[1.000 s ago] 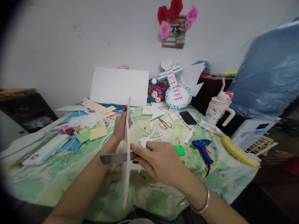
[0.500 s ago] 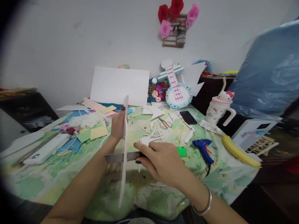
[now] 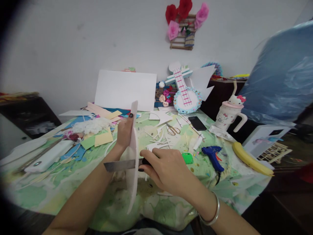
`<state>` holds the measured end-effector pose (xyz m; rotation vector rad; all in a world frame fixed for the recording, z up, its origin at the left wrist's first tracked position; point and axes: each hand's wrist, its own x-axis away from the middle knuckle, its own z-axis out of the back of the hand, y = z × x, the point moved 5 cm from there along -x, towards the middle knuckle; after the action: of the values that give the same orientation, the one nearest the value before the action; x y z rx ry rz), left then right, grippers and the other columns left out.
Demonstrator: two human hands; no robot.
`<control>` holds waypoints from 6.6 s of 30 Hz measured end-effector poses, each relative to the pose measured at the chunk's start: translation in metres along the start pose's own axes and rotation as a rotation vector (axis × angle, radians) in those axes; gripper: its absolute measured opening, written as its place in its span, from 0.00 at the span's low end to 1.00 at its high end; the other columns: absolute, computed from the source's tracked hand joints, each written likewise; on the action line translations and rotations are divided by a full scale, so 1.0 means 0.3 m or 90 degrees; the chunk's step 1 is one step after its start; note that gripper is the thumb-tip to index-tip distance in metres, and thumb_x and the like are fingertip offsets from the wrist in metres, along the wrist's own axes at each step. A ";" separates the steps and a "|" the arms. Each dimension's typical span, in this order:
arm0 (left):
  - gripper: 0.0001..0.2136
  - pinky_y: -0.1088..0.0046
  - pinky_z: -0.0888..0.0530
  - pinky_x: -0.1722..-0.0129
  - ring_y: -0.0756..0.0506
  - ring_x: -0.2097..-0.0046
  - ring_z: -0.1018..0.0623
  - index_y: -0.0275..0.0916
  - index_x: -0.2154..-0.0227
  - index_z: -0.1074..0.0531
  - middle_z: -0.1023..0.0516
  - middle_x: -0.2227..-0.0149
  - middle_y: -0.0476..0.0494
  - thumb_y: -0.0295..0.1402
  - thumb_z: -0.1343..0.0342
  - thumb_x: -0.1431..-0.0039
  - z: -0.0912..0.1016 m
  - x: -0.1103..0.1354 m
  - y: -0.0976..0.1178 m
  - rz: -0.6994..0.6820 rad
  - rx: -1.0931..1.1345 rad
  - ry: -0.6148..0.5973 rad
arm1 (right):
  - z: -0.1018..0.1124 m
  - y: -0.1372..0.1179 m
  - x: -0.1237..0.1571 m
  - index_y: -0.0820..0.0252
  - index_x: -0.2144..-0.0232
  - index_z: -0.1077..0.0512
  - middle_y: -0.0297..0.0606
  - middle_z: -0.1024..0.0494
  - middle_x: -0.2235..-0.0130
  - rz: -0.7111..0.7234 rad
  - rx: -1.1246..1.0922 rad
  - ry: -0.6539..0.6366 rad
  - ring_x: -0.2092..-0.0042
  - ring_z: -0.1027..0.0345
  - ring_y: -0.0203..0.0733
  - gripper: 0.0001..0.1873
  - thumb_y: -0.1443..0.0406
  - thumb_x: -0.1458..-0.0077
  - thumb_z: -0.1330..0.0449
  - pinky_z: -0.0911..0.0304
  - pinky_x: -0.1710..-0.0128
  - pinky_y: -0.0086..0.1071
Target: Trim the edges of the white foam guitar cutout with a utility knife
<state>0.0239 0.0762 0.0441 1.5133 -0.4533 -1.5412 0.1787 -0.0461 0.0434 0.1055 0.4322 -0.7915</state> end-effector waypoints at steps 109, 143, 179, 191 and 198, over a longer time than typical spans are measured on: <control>0.24 0.71 0.50 0.81 0.54 0.81 0.47 0.39 0.86 0.49 0.47 0.85 0.52 0.46 0.60 0.37 -0.014 0.062 0.080 -0.085 0.073 -0.074 | 0.009 0.028 -0.043 0.57 0.54 0.32 0.37 0.24 0.67 0.033 -0.147 -0.016 0.68 0.34 0.37 0.16 0.59 0.35 0.55 0.47 0.67 0.29; 0.25 0.71 0.52 0.82 0.54 0.82 0.49 0.39 0.86 0.52 0.51 0.86 0.53 0.47 0.60 0.37 -0.018 0.060 0.089 -0.069 0.072 -0.087 | -0.006 0.064 -0.058 0.57 0.48 0.36 0.40 0.22 0.57 0.030 -0.145 0.011 0.62 0.29 0.40 0.17 0.59 0.35 0.56 0.45 0.66 0.30; 0.25 0.71 0.51 0.83 0.54 0.83 0.48 0.38 0.87 0.50 0.50 0.87 0.53 0.44 0.58 0.36 -0.046 0.064 0.094 -0.115 0.095 -0.143 | -0.003 0.076 -0.110 0.58 0.62 0.36 0.35 0.30 0.70 0.043 -0.153 -0.033 0.70 0.38 0.37 0.15 0.57 0.35 0.58 0.50 0.68 0.29; 0.25 0.73 0.50 0.84 0.55 0.84 0.47 0.38 0.87 0.48 0.48 0.88 0.53 0.45 0.58 0.37 -0.052 0.055 0.074 -0.126 0.105 -0.149 | -0.003 0.084 -0.123 0.59 0.62 0.35 0.37 0.28 0.70 0.049 -0.154 -0.033 0.69 0.37 0.39 0.18 0.55 0.35 0.59 0.50 0.68 0.29; 0.24 0.73 0.51 0.83 0.55 0.83 0.46 0.38 0.87 0.48 0.46 0.87 0.53 0.44 0.59 0.36 -0.049 0.060 0.084 -0.133 0.091 -0.150 | 0.003 0.081 -0.124 0.59 0.62 0.34 0.34 0.30 0.72 0.051 -0.148 -0.033 0.72 0.40 0.37 0.16 0.57 0.35 0.57 0.52 0.69 0.29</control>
<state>0.0488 0.0535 0.0503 1.5317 -0.5642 -1.8973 0.1732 -0.0044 0.0579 -0.1134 0.4646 -0.6597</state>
